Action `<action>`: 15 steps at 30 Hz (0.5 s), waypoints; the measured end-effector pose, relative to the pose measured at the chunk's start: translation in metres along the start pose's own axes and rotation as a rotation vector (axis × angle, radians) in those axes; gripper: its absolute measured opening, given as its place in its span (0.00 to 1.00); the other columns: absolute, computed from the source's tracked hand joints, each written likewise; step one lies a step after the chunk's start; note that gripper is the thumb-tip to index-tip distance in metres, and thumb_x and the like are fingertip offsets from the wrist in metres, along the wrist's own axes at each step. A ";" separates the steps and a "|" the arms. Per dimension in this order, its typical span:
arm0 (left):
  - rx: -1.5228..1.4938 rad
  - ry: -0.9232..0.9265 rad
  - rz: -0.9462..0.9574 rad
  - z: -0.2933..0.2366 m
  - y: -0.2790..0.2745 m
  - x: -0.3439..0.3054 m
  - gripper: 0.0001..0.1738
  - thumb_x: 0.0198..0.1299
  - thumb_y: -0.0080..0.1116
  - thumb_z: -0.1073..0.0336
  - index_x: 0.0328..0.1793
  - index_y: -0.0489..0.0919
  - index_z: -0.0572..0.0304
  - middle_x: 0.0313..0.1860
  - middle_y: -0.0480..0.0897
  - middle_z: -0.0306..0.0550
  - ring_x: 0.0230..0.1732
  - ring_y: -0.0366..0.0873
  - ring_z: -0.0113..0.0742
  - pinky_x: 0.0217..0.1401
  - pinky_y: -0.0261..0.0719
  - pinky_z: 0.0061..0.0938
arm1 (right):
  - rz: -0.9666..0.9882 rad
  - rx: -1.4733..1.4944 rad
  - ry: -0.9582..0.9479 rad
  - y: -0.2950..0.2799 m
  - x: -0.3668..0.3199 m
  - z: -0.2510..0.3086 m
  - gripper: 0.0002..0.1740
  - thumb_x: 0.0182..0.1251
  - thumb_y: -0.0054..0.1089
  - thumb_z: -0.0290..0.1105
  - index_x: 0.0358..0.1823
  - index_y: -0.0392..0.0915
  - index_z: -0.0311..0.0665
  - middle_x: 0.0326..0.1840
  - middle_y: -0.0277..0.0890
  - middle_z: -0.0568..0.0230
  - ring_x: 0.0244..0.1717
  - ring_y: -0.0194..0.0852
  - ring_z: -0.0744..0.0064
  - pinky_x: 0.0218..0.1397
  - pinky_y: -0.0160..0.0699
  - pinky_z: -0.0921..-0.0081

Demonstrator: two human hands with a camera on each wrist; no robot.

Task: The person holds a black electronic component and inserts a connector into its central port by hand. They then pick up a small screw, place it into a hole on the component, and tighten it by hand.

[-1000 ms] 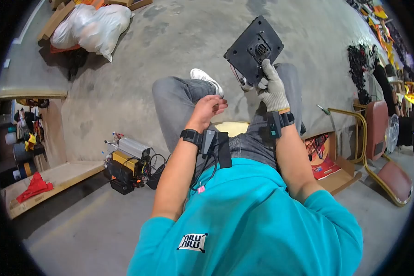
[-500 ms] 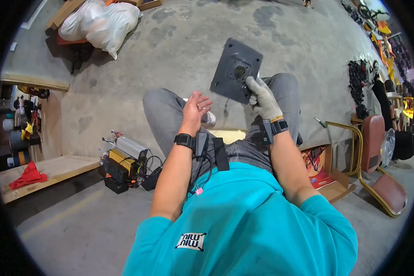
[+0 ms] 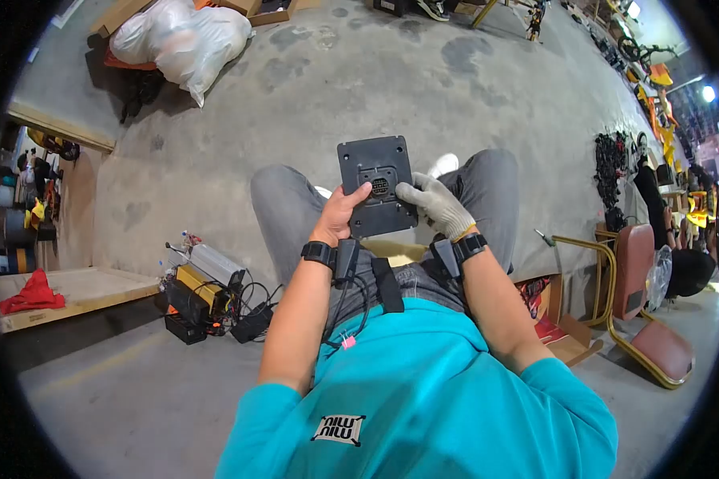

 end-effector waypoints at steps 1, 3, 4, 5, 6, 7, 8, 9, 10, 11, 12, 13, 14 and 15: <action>-0.007 -0.007 0.014 -0.001 0.002 0.000 0.19 0.65 0.64 0.63 0.59 0.78 0.64 0.51 0.84 0.47 0.48 0.84 0.38 0.54 0.85 0.36 | -0.027 -0.045 0.015 -0.003 0.002 -0.003 0.29 0.64 0.66 0.50 0.53 0.77 0.31 0.28 0.72 0.72 0.21 0.63 0.84 0.21 0.60 0.82; -0.013 -0.014 0.014 0.003 0.002 -0.001 0.18 0.65 0.64 0.64 0.58 0.78 0.65 0.50 0.84 0.47 0.48 0.84 0.38 0.53 0.85 0.36 | -0.034 -0.011 0.004 0.000 0.007 -0.012 0.29 0.64 0.66 0.50 0.52 0.77 0.31 0.28 0.72 0.71 0.21 0.64 0.83 0.21 0.61 0.81; -0.016 -0.020 0.015 0.005 0.002 0.000 0.18 0.65 0.64 0.65 0.58 0.78 0.65 0.50 0.84 0.48 0.48 0.84 0.38 0.53 0.85 0.36 | -0.042 0.024 -0.009 0.000 0.009 -0.018 0.29 0.63 0.65 0.49 0.52 0.77 0.30 0.28 0.73 0.70 0.21 0.65 0.82 0.21 0.62 0.80; -0.012 -0.027 0.014 0.007 0.001 0.000 0.18 0.65 0.64 0.65 0.58 0.78 0.65 0.50 0.84 0.48 0.48 0.84 0.38 0.53 0.85 0.36 | -0.044 0.030 -0.006 0.000 0.013 -0.027 0.29 0.63 0.65 0.49 0.52 0.77 0.30 0.28 0.73 0.70 0.21 0.65 0.82 0.21 0.62 0.80; 0.001 -0.043 -0.002 0.010 -0.004 0.001 0.17 0.65 0.63 0.67 0.57 0.78 0.66 0.50 0.84 0.48 0.48 0.84 0.38 0.53 0.85 0.36 | -0.084 -0.032 -0.128 -0.002 0.014 -0.017 0.29 0.62 0.66 0.49 0.52 0.77 0.30 0.28 0.73 0.69 0.20 0.64 0.82 0.21 0.62 0.80; 0.016 -0.060 -0.019 0.015 -0.010 0.002 0.16 0.64 0.62 0.69 0.57 0.79 0.67 0.49 0.85 0.48 0.48 0.84 0.39 0.53 0.85 0.35 | -0.123 -0.094 -0.248 -0.003 0.014 -0.010 0.29 0.61 0.66 0.48 0.53 0.77 0.29 0.28 0.73 0.69 0.20 0.64 0.81 0.21 0.62 0.79; 0.022 -0.069 -0.023 0.019 -0.015 0.003 0.16 0.64 0.62 0.69 0.57 0.79 0.67 0.49 0.85 0.48 0.48 0.84 0.39 0.53 0.85 0.35 | -0.124 -0.083 -0.243 -0.006 0.013 -0.015 0.29 0.61 0.66 0.48 0.53 0.77 0.29 0.28 0.73 0.69 0.20 0.64 0.81 0.21 0.62 0.79; 0.014 -0.057 0.018 0.018 -0.014 0.006 0.15 0.64 0.61 0.70 0.56 0.79 0.66 0.49 0.85 0.48 0.47 0.85 0.39 0.53 0.85 0.35 | -0.091 -0.122 -0.194 -0.006 0.009 -0.011 0.29 0.60 0.66 0.48 0.52 0.77 0.29 0.27 0.73 0.68 0.20 0.64 0.81 0.21 0.62 0.79; 0.006 -0.043 0.061 0.017 -0.012 0.007 0.14 0.64 0.60 0.71 0.55 0.80 0.66 0.49 0.85 0.48 0.47 0.85 0.39 0.54 0.85 0.36 | -0.059 -0.162 -0.147 -0.004 0.009 -0.011 0.29 0.59 0.66 0.47 0.52 0.77 0.29 0.27 0.73 0.68 0.20 0.65 0.81 0.21 0.62 0.79; 0.011 -0.052 0.062 0.019 -0.013 0.006 0.14 0.64 0.60 0.71 0.55 0.80 0.66 0.49 0.85 0.48 0.47 0.85 0.39 0.54 0.85 0.36 | -0.064 -0.154 -0.144 -0.006 0.012 -0.016 0.29 0.59 0.66 0.47 0.52 0.77 0.29 0.27 0.73 0.68 0.20 0.65 0.81 0.21 0.62 0.79; 0.012 -0.051 0.045 0.018 -0.012 0.005 0.14 0.64 0.60 0.71 0.55 0.80 0.66 0.49 0.85 0.48 0.47 0.85 0.39 0.53 0.85 0.35 | -0.050 -0.112 -0.125 -0.005 0.015 -0.019 0.29 0.59 0.66 0.47 0.52 0.77 0.30 0.27 0.73 0.68 0.20 0.65 0.80 0.21 0.62 0.80; 0.013 -0.047 0.029 0.017 -0.011 0.006 0.13 0.64 0.60 0.71 0.54 0.80 0.66 0.49 0.85 0.48 0.47 0.85 0.39 0.53 0.85 0.35 | -0.034 -0.071 -0.107 -0.005 0.016 -0.021 0.29 0.58 0.66 0.47 0.52 0.77 0.30 0.27 0.73 0.68 0.20 0.65 0.80 0.21 0.61 0.80; 0.016 -0.051 0.032 0.016 -0.008 0.006 0.13 0.64 0.60 0.71 0.54 0.80 0.66 0.49 0.85 0.48 0.47 0.85 0.39 0.53 0.85 0.35 | -0.022 -0.008 -0.067 -0.006 0.014 -0.027 0.29 0.57 0.66 0.47 0.52 0.77 0.30 0.27 0.73 0.67 0.20 0.65 0.80 0.20 0.61 0.80; 0.023 -0.047 0.029 0.016 -0.009 0.005 0.14 0.63 0.61 0.71 0.55 0.80 0.66 0.49 0.85 0.48 0.47 0.85 0.38 0.53 0.85 0.35 | -0.025 -0.003 -0.065 -0.005 0.008 -0.018 0.29 0.57 0.66 0.47 0.52 0.77 0.30 0.27 0.73 0.67 0.20 0.65 0.80 0.20 0.61 0.80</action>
Point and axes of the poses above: each hand's wrist, its own x-axis towards the middle knuckle, its own y-axis out of the palm, z = x × y, the point moved 10 cm from there along x, towards the middle knuckle
